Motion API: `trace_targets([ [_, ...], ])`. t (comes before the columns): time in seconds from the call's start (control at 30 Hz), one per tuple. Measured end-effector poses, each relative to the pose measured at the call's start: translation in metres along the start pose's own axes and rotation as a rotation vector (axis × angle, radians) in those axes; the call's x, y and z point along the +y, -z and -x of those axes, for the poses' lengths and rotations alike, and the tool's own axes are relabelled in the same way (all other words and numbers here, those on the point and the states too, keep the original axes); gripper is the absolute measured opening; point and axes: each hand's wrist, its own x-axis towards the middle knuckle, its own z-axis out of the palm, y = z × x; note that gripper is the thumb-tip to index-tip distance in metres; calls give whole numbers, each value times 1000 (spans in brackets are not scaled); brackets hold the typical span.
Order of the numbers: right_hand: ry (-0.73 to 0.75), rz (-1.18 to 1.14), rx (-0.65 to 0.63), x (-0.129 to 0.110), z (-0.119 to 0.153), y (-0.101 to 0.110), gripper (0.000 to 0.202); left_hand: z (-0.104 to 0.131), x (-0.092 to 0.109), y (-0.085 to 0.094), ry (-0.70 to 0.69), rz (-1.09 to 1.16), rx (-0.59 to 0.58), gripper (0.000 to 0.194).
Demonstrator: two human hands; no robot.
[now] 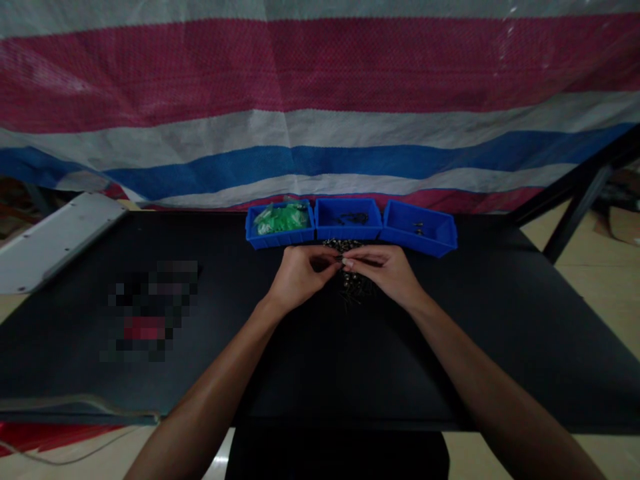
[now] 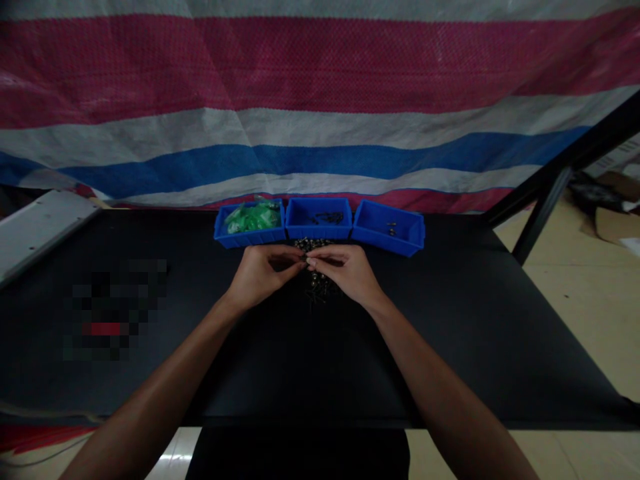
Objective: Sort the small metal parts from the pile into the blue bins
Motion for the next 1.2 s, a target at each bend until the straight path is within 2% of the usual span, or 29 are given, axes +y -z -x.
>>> trace_targets([
  [0.13,39,-28,202,3,-9,-3,16,0,-1,6,-66,-216,-77,23],
  [0.2,95,-55,278,3,-15,-6,23,1,-3,7,-135,-309,-149,32],
  [0.3,146,-80,240,3,-20,-9,42,2,-6,6,-187,-358,-263,39],
  [0.4,126,-77,180,2,-16,-8,51,3,-9,2,-184,-385,-311,27],
  [0.5,87,-52,167,1,-9,-5,49,2,-11,0,-219,-394,-324,12],
  [0.73,77,-16,173,-2,-5,3,38,1,-12,2,-265,-431,-324,10],
  [0.93,75,-4,191,-3,-5,6,28,0,-15,3,-290,-412,-264,13],
  [1.03,72,-3,187,-2,-5,7,26,-1,-14,5,-283,-396,-205,13],
  [1.2,74,126,92,1,-3,9,25,-1,-8,5,-255,-275,-16,12],
])
